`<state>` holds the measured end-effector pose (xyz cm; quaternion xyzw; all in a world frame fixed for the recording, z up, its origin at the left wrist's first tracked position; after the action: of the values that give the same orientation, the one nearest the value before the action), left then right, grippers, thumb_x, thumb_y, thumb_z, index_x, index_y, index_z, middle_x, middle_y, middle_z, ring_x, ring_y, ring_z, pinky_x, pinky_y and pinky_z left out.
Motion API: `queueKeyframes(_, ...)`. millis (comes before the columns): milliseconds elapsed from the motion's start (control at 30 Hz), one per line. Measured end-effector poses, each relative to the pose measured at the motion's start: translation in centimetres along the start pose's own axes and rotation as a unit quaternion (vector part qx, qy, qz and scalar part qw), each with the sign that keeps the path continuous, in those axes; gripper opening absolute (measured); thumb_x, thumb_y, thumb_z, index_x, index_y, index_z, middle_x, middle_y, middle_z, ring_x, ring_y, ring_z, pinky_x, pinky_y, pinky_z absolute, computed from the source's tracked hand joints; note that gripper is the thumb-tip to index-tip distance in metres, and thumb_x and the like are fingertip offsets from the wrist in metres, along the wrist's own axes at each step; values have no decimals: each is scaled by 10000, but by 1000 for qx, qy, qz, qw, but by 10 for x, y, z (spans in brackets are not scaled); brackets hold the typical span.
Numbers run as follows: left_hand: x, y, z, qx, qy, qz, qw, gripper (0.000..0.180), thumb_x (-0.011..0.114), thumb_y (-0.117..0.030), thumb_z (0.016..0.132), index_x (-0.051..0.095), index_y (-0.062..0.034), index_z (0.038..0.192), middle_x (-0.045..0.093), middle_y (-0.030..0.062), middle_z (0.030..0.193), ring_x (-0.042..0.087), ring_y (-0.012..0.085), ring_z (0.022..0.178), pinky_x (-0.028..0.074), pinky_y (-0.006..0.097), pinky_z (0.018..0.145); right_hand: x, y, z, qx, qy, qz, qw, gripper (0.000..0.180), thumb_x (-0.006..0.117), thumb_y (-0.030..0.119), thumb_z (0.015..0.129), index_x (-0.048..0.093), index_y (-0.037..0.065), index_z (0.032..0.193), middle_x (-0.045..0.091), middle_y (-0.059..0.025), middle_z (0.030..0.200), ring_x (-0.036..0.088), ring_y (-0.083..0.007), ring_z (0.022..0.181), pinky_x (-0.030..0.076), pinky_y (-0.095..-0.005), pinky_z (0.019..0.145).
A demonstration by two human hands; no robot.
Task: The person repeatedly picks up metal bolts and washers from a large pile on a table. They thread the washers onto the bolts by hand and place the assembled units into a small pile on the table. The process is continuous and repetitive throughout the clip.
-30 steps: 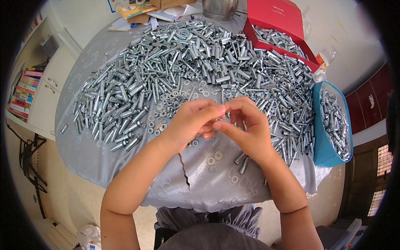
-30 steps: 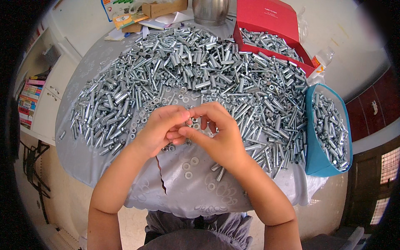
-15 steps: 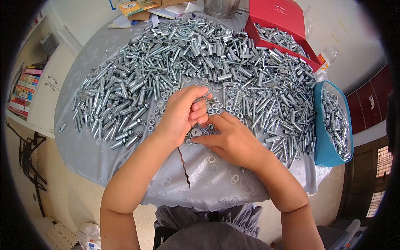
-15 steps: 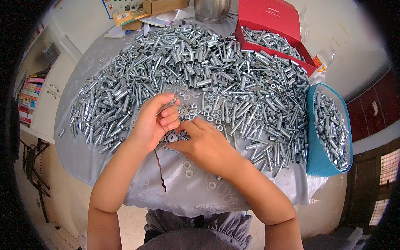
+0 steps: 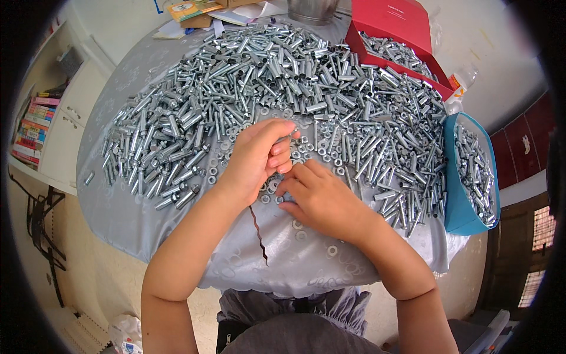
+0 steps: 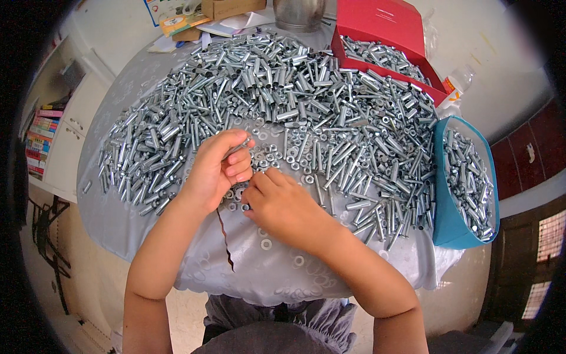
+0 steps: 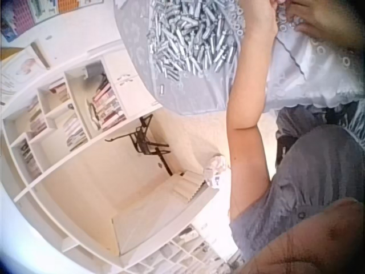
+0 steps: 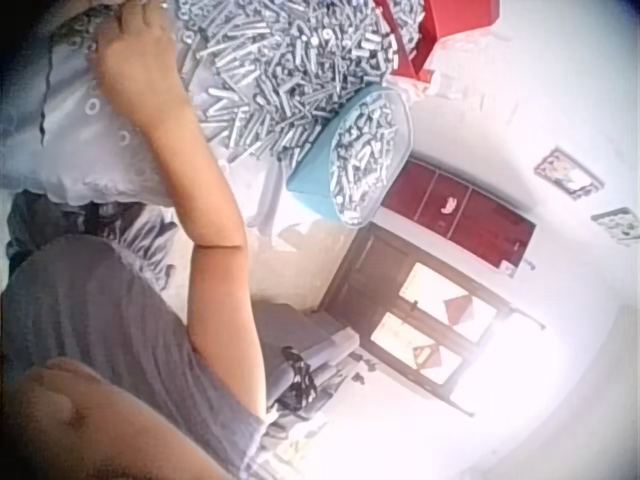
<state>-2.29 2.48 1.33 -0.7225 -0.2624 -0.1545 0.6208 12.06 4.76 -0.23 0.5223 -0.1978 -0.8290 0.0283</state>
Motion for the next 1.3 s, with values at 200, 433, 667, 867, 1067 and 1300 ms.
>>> queueKeyframes(200,0,0,0,9,-5,18,1000,164,515,-177,831,504,-14,809,327,-46,557,313,48,467,282,216,456,-6,-5,0,-7,-15,19,1000,191,679,107,636,578,53,789,534,-75,830,507,-245,772,442,-342,705)
queueKeyframes(433,0,2,-2,-25,17,37,999,147,510,-174,826,506,-30,796,320,-49,551,314,53,456,294,225,451,-42,-15,0,70,-215,119,967,234,694,61,621,584,45,826,550,-70,834,519,-198,728,432,-302,641)
queueKeyframes(667,7,6,-8,-62,95,52,992,154,520,-170,821,528,-31,754,357,-36,538,333,59,443,327,242,437,-32,-22,-4,96,-278,258,920,238,689,41,646,583,41,859,524,-30,848,445,-110,685,367,-227,589)
queueKeyframes(867,8,3,-9,-75,84,25,993,152,525,-170,822,502,-58,722,338,-46,540,331,51,446,323,235,440,-26,-20,-3,110,-265,264,921,235,691,43,666,578,40,872,515,-34,847,445,-122,687,378,-235,604)
queueKeyframes(1067,5,4,-6,-62,81,13,995,142,518,-170,819,505,-65,723,322,-56,541,313,42,440,308,225,434,-25,-20,-2,108,-246,252,930,225,685,50,713,582,23,910,536,-56,874,483,-142,727,407,-245,625)
queueKeyframes(1300,0,8,-4,-75,104,-31,991,165,485,-205,843,506,-67,756,291,-61,525,272,32,422,268,211,412,-22,-11,-2,123,-246,274,922,212,671,46,730,585,22,922,556,-61,887,505,-139,738,420,-242,632)
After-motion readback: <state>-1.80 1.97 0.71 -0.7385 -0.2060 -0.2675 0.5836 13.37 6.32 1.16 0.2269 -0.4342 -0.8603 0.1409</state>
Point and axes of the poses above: each hand's wrist, its own z-axis towards the middle knuckle, its own x-axis out of the palm, y = z × x, the point moved 1 cm from there along z, towards the middle knuckle
